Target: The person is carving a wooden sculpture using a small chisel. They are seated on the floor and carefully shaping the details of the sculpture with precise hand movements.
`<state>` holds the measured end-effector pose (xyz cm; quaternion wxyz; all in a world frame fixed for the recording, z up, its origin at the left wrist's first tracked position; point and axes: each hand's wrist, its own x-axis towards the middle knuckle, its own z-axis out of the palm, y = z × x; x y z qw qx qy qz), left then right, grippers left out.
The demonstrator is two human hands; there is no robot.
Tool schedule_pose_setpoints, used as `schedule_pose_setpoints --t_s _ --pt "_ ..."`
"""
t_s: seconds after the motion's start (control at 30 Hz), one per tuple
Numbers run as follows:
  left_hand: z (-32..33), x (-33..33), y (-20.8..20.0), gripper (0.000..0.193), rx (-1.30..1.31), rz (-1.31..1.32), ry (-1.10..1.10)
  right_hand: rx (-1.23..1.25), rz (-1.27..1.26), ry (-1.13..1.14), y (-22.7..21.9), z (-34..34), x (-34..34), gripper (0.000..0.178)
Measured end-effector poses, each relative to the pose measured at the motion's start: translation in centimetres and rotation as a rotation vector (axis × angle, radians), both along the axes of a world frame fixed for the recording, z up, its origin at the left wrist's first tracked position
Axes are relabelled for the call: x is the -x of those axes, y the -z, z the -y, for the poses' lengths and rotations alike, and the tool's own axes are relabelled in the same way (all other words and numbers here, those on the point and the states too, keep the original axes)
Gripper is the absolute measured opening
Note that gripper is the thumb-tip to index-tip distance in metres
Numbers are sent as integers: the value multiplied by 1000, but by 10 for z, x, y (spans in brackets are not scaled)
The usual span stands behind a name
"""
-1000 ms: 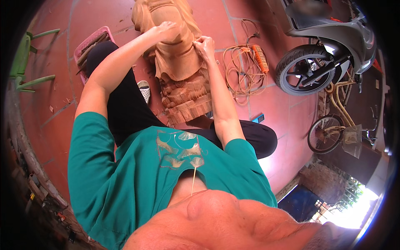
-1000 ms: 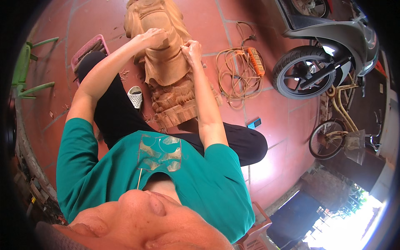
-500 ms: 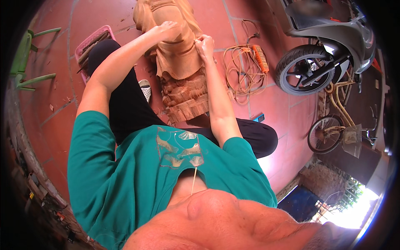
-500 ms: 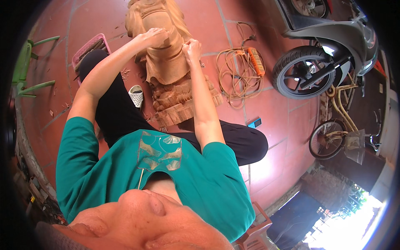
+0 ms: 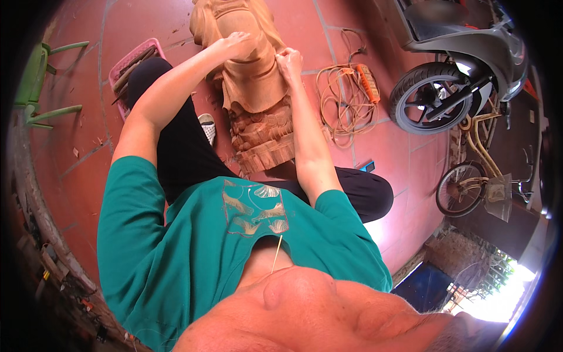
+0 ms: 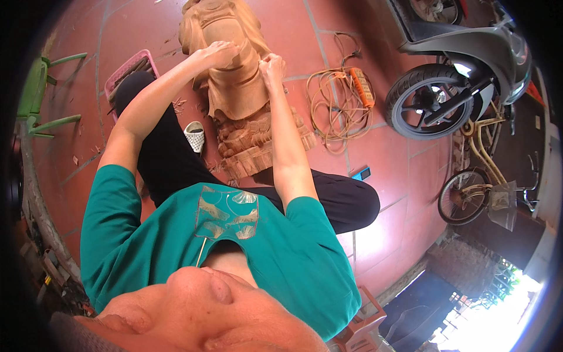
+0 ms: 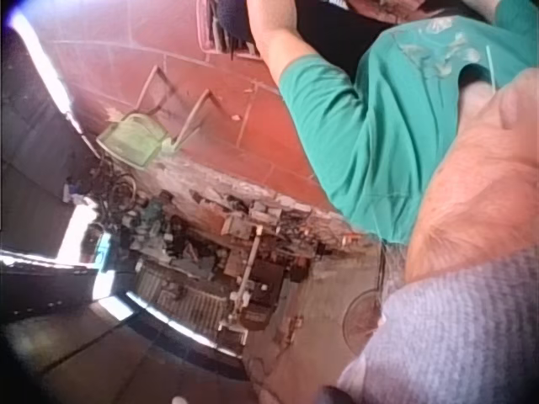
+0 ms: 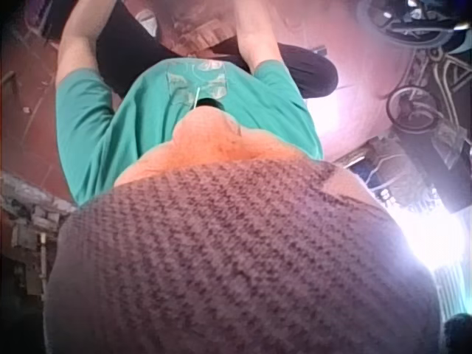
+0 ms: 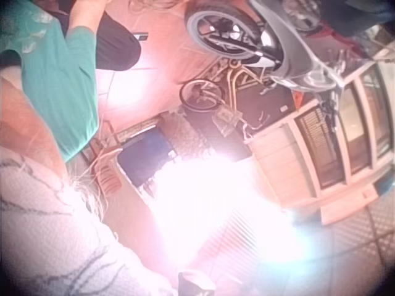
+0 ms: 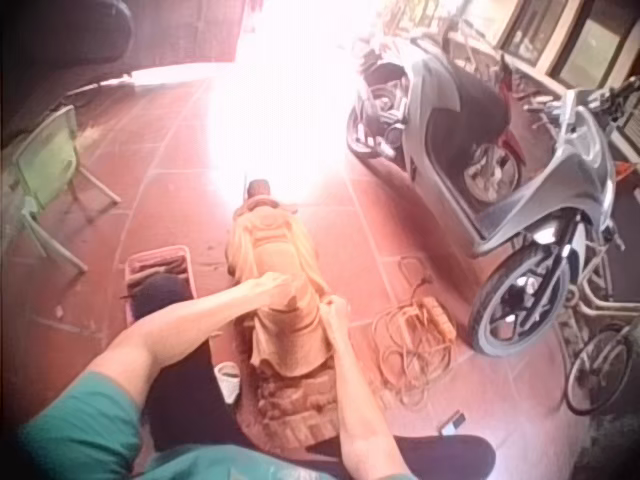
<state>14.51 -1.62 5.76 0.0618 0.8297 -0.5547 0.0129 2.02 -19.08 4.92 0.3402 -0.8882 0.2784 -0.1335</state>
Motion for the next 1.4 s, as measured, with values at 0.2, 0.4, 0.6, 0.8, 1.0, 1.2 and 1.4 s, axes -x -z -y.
schedule_pose_setpoints --t_s 0.2,0.4,0.6,0.8,1.0,1.2,1.4 --pt "-4 8 -20 21 -68 -104 -9 -26 -41 -43 -21 -26 39 16" --pt "-3 13 -41 25 -188 -195 -18 -65 69 60 -20 -32 37 13" --pt "6 13 -53 28 -261 -205 -20 53 72 57 6 0 11 18" --pt "-7 3 -46 30 -234 -189 -55 -60 -23 -31 -26 -31 44 14" --pt "-7 -9 -22 30 -121 -128 -57 -20 62 0 -15 -26 32 12" --pt "0 3 -55 30 -268 -213 -70 40 24 61 -1 0 11 12" --pt "-10 -5 -54 32 -327 -253 -160 27 2 -85 -19 -27 39 13"
